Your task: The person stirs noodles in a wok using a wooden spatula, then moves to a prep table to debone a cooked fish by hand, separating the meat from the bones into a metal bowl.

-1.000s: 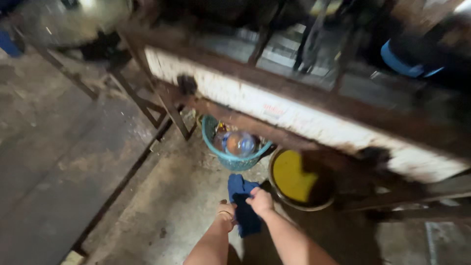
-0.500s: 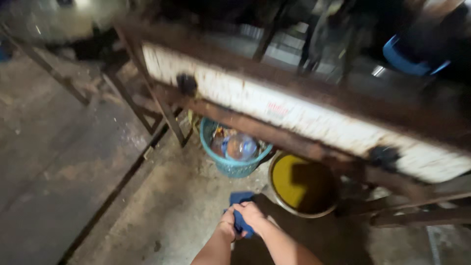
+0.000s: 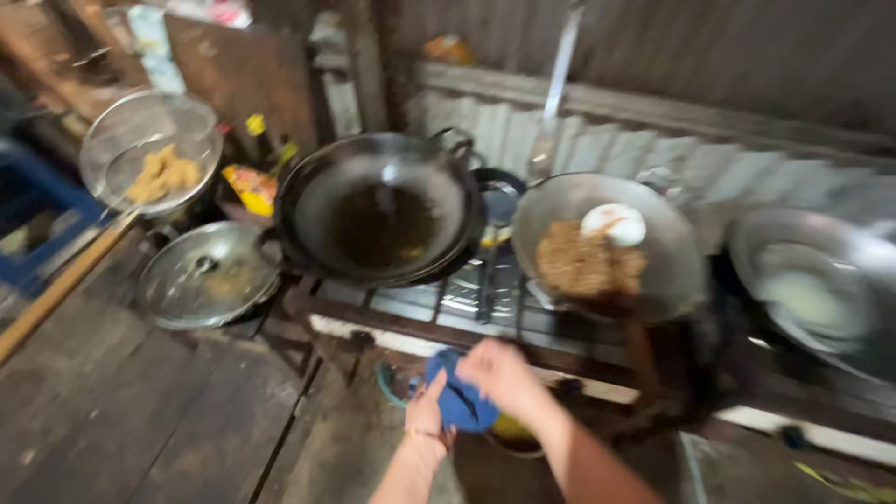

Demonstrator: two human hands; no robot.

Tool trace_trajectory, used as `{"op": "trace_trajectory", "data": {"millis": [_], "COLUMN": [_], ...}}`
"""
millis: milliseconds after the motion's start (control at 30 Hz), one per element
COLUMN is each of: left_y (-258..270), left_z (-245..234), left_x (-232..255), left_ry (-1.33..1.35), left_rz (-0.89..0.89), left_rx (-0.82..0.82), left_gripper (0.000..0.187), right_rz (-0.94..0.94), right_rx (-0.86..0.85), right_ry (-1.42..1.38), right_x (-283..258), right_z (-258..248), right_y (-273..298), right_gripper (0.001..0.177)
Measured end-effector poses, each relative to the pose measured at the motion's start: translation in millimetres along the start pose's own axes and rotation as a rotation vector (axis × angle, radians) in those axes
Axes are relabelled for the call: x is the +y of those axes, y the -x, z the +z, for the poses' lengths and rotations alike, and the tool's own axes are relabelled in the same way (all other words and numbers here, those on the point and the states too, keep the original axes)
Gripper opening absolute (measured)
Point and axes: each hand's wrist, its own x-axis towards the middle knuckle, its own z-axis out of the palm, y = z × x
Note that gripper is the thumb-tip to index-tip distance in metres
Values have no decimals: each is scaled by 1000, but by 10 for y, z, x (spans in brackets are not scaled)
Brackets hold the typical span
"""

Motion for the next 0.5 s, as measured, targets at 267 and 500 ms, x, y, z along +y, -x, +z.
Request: {"op": "trace_trajectory", "data": {"millis": [267,500], "left_y": [-80,-797], "left_z": [1364,1897], "left_x": [158,-349], "left_ry": [-179,-293], "left_rz": [46,137], "left_rx": [-84,38], "left_gripper": [55,64], "right_rz": [30,508], "right_rx": [360,453], "right_ry": [839,951], "right_x": [-324,230], "right_z": [-1965,-2690], "right_y": [-785,-905], "right_gripper": [36,32]}}
